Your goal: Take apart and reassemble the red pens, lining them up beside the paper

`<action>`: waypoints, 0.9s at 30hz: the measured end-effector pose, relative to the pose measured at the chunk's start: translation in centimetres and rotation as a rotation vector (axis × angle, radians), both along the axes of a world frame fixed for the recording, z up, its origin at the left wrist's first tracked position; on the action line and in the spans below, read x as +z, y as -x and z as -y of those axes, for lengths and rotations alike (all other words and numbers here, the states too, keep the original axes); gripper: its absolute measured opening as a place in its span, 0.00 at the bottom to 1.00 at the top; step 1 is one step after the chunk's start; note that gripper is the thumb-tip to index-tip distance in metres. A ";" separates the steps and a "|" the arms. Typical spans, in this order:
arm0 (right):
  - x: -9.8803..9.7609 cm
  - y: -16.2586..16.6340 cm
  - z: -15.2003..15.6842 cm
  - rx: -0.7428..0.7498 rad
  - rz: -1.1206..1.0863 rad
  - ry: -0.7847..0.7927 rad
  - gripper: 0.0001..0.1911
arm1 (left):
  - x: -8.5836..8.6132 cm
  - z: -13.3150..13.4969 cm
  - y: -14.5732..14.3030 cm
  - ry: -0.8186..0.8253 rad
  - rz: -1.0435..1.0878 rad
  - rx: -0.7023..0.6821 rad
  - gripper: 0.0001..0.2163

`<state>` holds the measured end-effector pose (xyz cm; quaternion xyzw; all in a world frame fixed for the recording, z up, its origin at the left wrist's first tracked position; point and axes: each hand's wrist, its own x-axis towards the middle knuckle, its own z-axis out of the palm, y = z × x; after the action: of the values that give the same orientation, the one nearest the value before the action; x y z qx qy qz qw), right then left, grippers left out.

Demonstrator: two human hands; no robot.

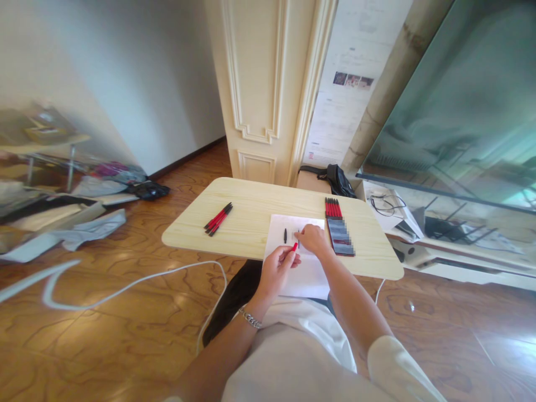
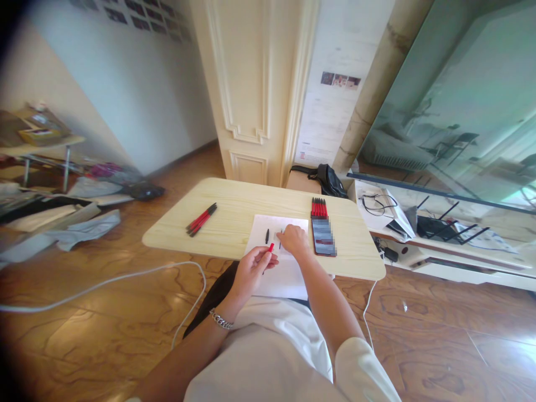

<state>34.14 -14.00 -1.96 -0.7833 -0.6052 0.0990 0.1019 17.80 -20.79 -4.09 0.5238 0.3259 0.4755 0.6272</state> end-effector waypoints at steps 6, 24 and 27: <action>-0.2 -0.8 -0.8 -0.014 -0.049 0.008 0.12 | -0.3 -0.1 -0.2 -0.006 0.037 0.006 0.16; 4.7 0.8 4.4 0.077 -1.297 -0.648 0.15 | -1.0 -0.2 -0.3 -0.036 0.018 -0.006 0.15; 4.4 1.0 4.6 0.093 -1.292 -0.621 0.15 | -1.3 -0.3 -0.3 -0.037 0.007 -0.006 0.15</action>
<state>33.17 -18.64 2.44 -0.4764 -0.4567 0.3703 0.6537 18.12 -20.53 -5.34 0.5347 0.3133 0.4813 0.6199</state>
